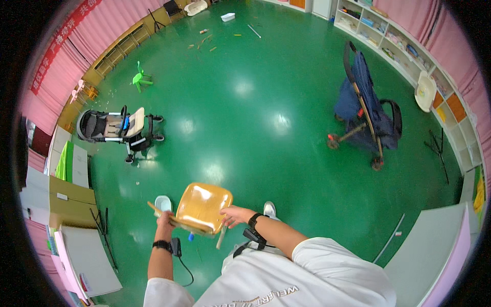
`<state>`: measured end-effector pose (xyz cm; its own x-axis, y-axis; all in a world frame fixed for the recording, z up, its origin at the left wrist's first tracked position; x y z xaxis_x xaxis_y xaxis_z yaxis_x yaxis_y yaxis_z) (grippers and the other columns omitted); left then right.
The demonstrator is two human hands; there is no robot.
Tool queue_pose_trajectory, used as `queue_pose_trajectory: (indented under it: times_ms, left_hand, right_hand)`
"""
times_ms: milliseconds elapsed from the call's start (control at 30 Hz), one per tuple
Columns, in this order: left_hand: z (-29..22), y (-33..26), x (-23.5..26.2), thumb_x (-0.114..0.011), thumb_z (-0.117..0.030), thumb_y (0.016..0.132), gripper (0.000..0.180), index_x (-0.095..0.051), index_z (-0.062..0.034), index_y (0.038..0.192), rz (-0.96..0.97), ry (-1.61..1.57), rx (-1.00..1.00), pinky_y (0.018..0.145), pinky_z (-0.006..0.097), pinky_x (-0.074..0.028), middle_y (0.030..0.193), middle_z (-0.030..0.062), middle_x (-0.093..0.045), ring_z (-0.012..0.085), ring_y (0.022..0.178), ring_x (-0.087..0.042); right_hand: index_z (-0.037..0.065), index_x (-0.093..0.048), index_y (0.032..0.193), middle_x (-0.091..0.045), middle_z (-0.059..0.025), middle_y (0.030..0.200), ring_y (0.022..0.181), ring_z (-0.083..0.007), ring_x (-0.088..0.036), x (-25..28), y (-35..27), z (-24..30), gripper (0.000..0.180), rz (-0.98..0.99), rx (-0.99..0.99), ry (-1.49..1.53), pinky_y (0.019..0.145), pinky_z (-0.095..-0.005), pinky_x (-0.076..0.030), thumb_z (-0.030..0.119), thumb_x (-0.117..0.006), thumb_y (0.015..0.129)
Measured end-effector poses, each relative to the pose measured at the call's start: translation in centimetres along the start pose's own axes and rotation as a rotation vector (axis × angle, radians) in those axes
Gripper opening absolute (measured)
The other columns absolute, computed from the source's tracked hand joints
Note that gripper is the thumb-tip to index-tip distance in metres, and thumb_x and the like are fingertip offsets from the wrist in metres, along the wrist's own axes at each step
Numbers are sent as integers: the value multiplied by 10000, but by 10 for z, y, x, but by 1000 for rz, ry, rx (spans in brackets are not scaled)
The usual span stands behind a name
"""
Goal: The person moves two small chairs to a desk, then gathers several grey poles from the floor and places them on a white cabinet, and finally picks up two black tripod stands.
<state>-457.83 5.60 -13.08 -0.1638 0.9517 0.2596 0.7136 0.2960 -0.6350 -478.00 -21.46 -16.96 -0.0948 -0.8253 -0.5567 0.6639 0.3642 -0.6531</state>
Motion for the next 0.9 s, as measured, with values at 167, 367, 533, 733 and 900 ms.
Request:
queue_pose_trajectory:
  times_ms: [167,367,533,733,900]
  left_hand:
    - [-56,33,-43,-622,-50,623,398,-480,24,987,-19,-103,142,625,509,-450,938,146,-516,323,796,-550]
    - [-148,111,-139,-575,-149,697,208,-518,-68,880,95,-278,164,720,499,-448,954,134,-483,312,900,-498]
    - [-216,184,-223,-554,-199,753,190,-494,-92,898,333,-69,-71,787,563,-434,958,131,-458,307,939,-462]
    - [-263,274,-299,-554,-201,736,208,-468,-65,867,243,-219,48,885,615,-378,1031,157,-405,339,987,-418]
    - [-365,324,-403,-550,-173,735,218,-447,-55,887,108,-420,241,929,615,-349,1074,160,-393,352,1044,-397]
  right_hand:
    - [-11,-457,1155,-590,-157,973,777,-234,-600,141,25,162,442,-260,81,145,704,-380,-539,294,-520,842]
    - [6,-444,1160,-574,-142,1004,829,-230,-586,222,111,355,408,-361,130,148,754,-381,-525,297,-454,874]
    - [32,-465,1137,-564,-144,1047,876,-262,-585,257,200,425,372,-239,12,185,775,-414,-507,306,-444,886]
    - [43,-501,1069,-590,-159,1041,919,-304,-592,326,235,567,323,-238,75,345,807,-439,-503,288,-488,860]
    - [54,-504,1068,-603,-140,1045,888,-295,-600,461,264,695,308,-444,173,470,800,-431,-505,280,-474,860]
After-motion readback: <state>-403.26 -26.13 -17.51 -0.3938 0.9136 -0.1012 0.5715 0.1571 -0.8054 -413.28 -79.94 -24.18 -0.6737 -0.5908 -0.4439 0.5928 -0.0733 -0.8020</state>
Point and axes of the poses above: each hand's wrist, its own y-axis towards the middle knuckle, its own x-axis out of the back of the hand, z = x × y, the point moved 9 cm from there along y, towards the middle knuckle
